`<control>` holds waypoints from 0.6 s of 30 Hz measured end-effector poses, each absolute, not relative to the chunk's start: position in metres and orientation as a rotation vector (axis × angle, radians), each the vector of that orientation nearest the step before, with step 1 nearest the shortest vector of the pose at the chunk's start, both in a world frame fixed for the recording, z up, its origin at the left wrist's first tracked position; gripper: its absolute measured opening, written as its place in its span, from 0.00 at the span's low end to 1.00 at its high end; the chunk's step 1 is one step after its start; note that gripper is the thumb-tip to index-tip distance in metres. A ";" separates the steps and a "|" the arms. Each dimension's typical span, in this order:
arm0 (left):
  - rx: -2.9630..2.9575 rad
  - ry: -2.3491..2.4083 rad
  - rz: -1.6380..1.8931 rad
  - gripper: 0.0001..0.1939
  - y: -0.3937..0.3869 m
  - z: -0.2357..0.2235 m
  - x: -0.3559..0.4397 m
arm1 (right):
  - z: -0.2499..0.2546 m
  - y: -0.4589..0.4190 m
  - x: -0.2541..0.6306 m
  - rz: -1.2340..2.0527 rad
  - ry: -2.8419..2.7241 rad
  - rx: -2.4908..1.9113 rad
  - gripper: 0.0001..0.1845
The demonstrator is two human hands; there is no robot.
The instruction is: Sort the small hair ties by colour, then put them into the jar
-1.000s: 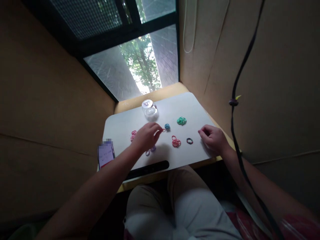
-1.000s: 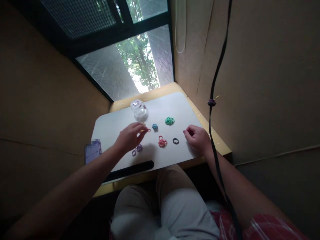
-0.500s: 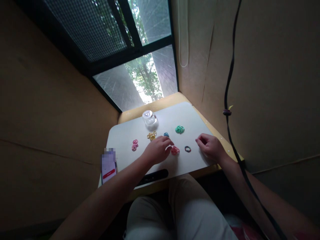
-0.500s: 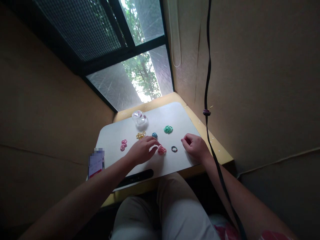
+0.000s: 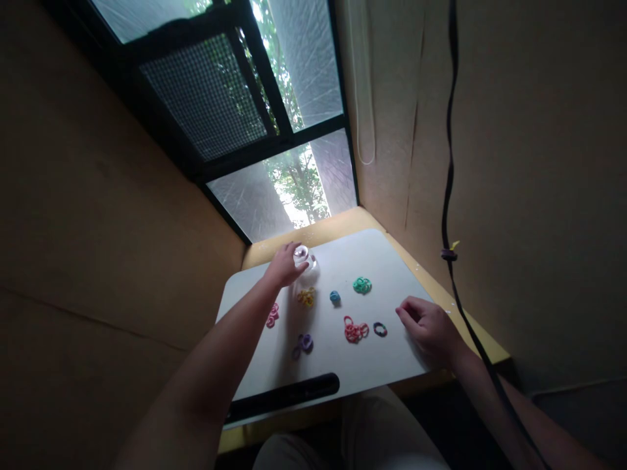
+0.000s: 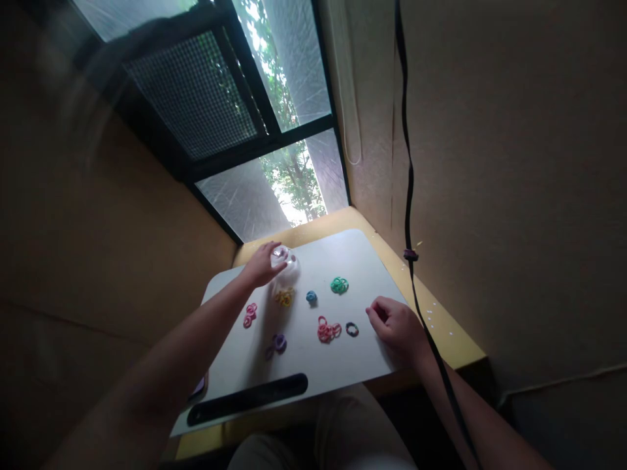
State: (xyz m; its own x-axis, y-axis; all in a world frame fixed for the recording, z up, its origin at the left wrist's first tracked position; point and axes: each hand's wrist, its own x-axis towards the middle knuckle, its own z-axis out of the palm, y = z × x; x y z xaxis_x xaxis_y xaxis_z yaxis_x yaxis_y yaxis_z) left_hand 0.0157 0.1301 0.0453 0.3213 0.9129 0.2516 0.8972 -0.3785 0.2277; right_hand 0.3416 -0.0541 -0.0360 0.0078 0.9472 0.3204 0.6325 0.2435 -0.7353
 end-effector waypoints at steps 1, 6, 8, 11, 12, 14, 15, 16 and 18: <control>2.504 1.724 0.497 0.33 0.134 0.042 0.015 | -0.037 -0.054 0.342 0.492 -1.714 -1.470 0.17; 2.399 1.767 0.440 0.32 0.143 0.037 0.014 | -0.040 -0.053 0.342 0.507 -1.719 -1.477 0.16; 2.418 1.788 0.475 0.32 0.139 0.043 0.011 | -0.038 -0.053 0.343 0.508 -1.732 -1.468 0.13; 2.427 1.792 0.623 0.33 0.123 0.058 0.006 | -0.035 -0.052 0.342 0.417 -1.833 -1.396 0.08; 2.426 1.790 0.674 0.33 0.115 0.063 0.003 | -0.034 -0.052 0.340 0.377 -1.884 -1.342 0.06; 2.408 1.764 0.758 0.34 0.090 0.074 -0.003 | -0.034 -0.052 0.335 0.345 -1.973 -1.237 0.04; 2.384 1.749 0.801 0.35 0.074 0.079 -0.006 | -0.035 -0.053 0.331 0.338 -2.006 -1.207 0.06; 2.357 1.739 0.844 0.36 0.056 0.083 -0.008 | -0.035 -0.054 0.327 0.330 -2.036 -1.191 0.07; 2.306 1.718 0.897 0.33 0.013 0.086 -0.012 | -0.036 -0.058 0.316 0.308 -2.079 -1.193 0.09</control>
